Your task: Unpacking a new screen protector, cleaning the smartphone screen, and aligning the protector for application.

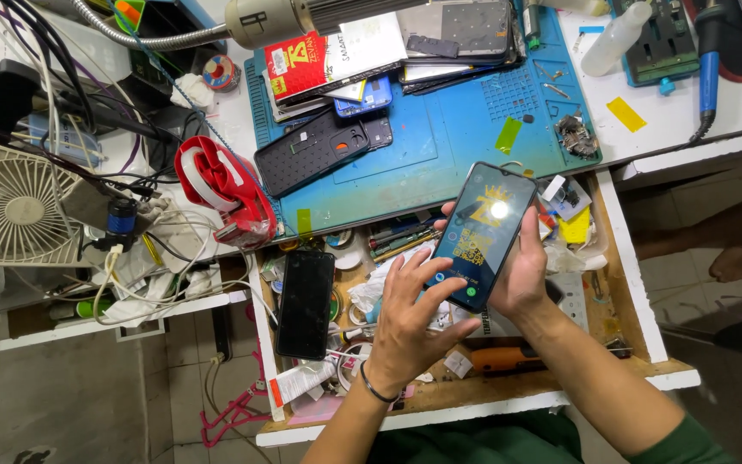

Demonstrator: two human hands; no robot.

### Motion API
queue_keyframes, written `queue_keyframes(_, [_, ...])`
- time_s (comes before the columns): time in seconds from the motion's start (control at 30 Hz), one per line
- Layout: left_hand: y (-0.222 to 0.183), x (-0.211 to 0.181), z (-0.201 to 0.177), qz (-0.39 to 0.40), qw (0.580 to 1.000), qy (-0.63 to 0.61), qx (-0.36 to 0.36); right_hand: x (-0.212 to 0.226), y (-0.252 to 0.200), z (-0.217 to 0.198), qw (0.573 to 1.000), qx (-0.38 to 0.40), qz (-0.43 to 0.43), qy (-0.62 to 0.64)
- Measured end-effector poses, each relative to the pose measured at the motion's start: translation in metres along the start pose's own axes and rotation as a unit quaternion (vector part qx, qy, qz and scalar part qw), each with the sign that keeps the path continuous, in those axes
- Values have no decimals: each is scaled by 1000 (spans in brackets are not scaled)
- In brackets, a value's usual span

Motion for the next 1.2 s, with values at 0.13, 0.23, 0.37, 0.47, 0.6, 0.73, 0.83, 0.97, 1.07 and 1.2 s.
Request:
queue_keyframes(0.13, [0, -2, 5, -3, 1000, 0, -4, -1, -1, 0, 1000, 4, 2, -6])
queue_keyframes(0.23, [1, -3, 4, -2, 1000, 3, -13, -3, 0, -2, 1000, 14, 0, -2])
queue_keyframes(0.37, [1, -3, 5, -6, 1000, 0, -9, -2, -1, -1, 1000, 14, -8, 6])
queue_keyframes(0.47, [1, -3, 5, -6, 1000, -5, -13, -3, -1, -2, 1000, 19, -8, 20])
queue_keyframes(0.6, [1, -5, 4, 2, 1000, -13, -22, -5, 0, -6, 1000, 9, -5, 12])
queue_keyframes(0.73, [1, -6, 2, 6, 1000, -22, -20, -4, 0, -3, 1000, 15, -7, 13])
queue_keyframes(0.83, [2, -8, 2, 2, 1000, -14, -20, -2, 0, -3, 1000, 13, -11, -2])
queue_keyframes(0.97, [4, 4, -2, -57, 997, -51, -29, -3, 0, -1, 1000, 17, -14, 0])
queue_keyframes(1.07, [8, 12, -10, -116, 987, -107, -39, -5, -1, 0, 1000, 24, -10, 12])
queue_keyframes(1.2, [10, 27, -21, -150, 973, -153, -81, -17, 2, -18, 997, -68, 22, -42])
Point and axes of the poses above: each hand's wrist, its own y-axis towards the middle knuckle, its own z-axis out of the palm, x = y × z, the point moved 8 cm from there along y, towards the middle knuckle, and after that the axes turned 11 degrees about -y, right-handed, at the moved point
